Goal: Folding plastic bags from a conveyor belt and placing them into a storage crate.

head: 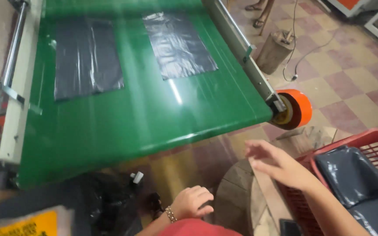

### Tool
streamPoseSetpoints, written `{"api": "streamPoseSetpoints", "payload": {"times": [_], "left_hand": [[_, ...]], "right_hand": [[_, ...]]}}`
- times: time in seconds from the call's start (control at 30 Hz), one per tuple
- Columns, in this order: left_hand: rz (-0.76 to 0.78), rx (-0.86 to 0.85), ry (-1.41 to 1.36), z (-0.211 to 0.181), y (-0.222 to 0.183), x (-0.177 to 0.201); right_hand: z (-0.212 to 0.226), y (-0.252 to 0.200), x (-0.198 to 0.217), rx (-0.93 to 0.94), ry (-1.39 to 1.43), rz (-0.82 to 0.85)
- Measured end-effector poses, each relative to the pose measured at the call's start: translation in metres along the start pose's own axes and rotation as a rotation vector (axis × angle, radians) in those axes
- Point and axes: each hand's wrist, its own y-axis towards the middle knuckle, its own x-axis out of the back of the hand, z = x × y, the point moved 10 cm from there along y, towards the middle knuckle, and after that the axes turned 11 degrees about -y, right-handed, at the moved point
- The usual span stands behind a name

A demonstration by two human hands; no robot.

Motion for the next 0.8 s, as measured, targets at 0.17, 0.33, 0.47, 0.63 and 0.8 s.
{"api": "streamPoseSetpoints", "payload": {"times": [0.17,0.33,0.47,0.63,0.8], "left_hand": [[-0.078,-0.074,0.044,0.048,-0.007,0.113],[-0.02,0.048,0.039,0.105,-0.012,0.164],[-0.001,0.058,0.025,0.127,-0.006,0.177],[0.015,0.09,0.039,0.143,0.022,0.179],[0.059,0.153,0.163,0.187,0.054,0.157]], "right_hand": [[-0.056,0.132,-0.026,-0.129,-0.011,-0.068],[-0.17,0.234,-0.015,-0.413,-0.226,-0.389],[-0.259,0.282,0.015,-0.482,-0.636,-0.574],[-0.273,0.27,0.043,-1.017,-0.685,-0.486],[-0.294,0.287,0.055,-1.092,-0.485,-0.372]]}}
